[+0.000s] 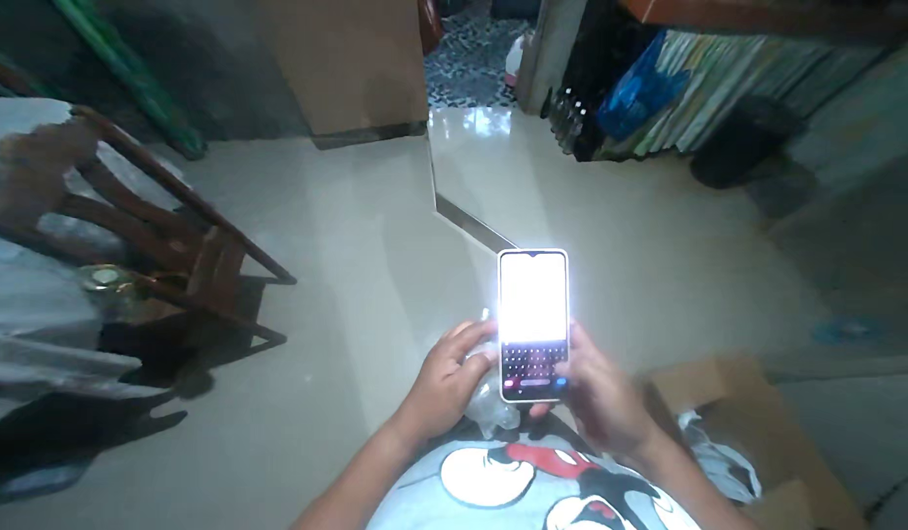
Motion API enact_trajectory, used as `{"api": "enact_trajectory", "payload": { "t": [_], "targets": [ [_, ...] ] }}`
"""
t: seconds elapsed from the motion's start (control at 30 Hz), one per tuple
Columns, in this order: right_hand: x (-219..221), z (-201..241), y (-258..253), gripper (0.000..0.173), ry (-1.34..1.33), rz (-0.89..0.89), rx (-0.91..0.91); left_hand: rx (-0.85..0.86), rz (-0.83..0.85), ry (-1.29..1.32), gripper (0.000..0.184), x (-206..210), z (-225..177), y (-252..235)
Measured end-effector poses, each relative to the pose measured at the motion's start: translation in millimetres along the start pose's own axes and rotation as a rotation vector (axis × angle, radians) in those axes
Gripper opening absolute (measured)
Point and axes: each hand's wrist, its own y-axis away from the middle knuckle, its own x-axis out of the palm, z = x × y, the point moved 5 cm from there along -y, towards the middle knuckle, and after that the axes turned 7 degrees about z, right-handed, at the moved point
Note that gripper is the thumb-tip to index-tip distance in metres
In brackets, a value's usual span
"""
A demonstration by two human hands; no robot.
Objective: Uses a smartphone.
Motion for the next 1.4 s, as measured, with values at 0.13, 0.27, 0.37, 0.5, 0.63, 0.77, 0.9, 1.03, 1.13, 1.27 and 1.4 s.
{"api": "enact_trajectory", "payload": {
  "t": [0.13,0.27,0.37,0.5,0.63,0.77,0.9,1.03,1.13,1.27,1.4],
  "targets": [
    [-4.4,5.1,-4.1,0.062,-0.020,0.025,-0.007,-0.011,0.011,0.049,0.039,2.9,-2.8,-7.9],
    [-8.9,8.6,-6.4,0.069,-0.062,0.086,-0.016,0.011,-0.002,0.094,0.036,7.9,-3.9,-17.0],
    [-11.0,12.2,-6.2,0.070,-0.081,0.096,-0.009,0.023,-0.039,0.082,0.031,9.8,-3.5,-20.9],
    [-11.6,13.2,-7.1,0.064,-0.089,0.064,0.006,0.034,-0.065,0.079,0.037,9.3,-4.5,-20.2],
    [-11.4,11.7,-8.7,0.065,-0.088,0.078,-0.004,0.067,-0.054,0.025,0.041,7.0,-6.1,-19.9],
    [-9.5,9.3,-10.3,0.065,-0.081,0.116,-0.026,0.036,-0.065,-0.080,0.034,4.7,-6.4,-19.2],
    [-7.0,7.1,-11.7,0.062,-0.052,0.100,-0.030,0.005,-0.083,-0.125,0.032,2.2,-7.3,-18.3],
    [-2.8,5.8,-12.7,0.061,-0.016,0.072,-0.033,-0.027,-0.101,-0.178,0.032,-0.4,-7.0,-16.6],
    [-0.2,4.9,-13.5,0.061,0.028,0.051,-0.044,-0.031,-0.136,-0.199,0.031,-1.4,-6.2,-15.8],
    [2.9,3.4,-14.9,0.062,0.060,0.044,-0.046,-0.056,-0.184,-0.235,0.029,-3.0,-3.4,-13.8],
    [2.7,3.1,-15.5,0.062,0.061,0.034,-0.053,-0.027,-0.135,-0.242,0.033,-5.3,-4.4,-11.3]
  ]
}}
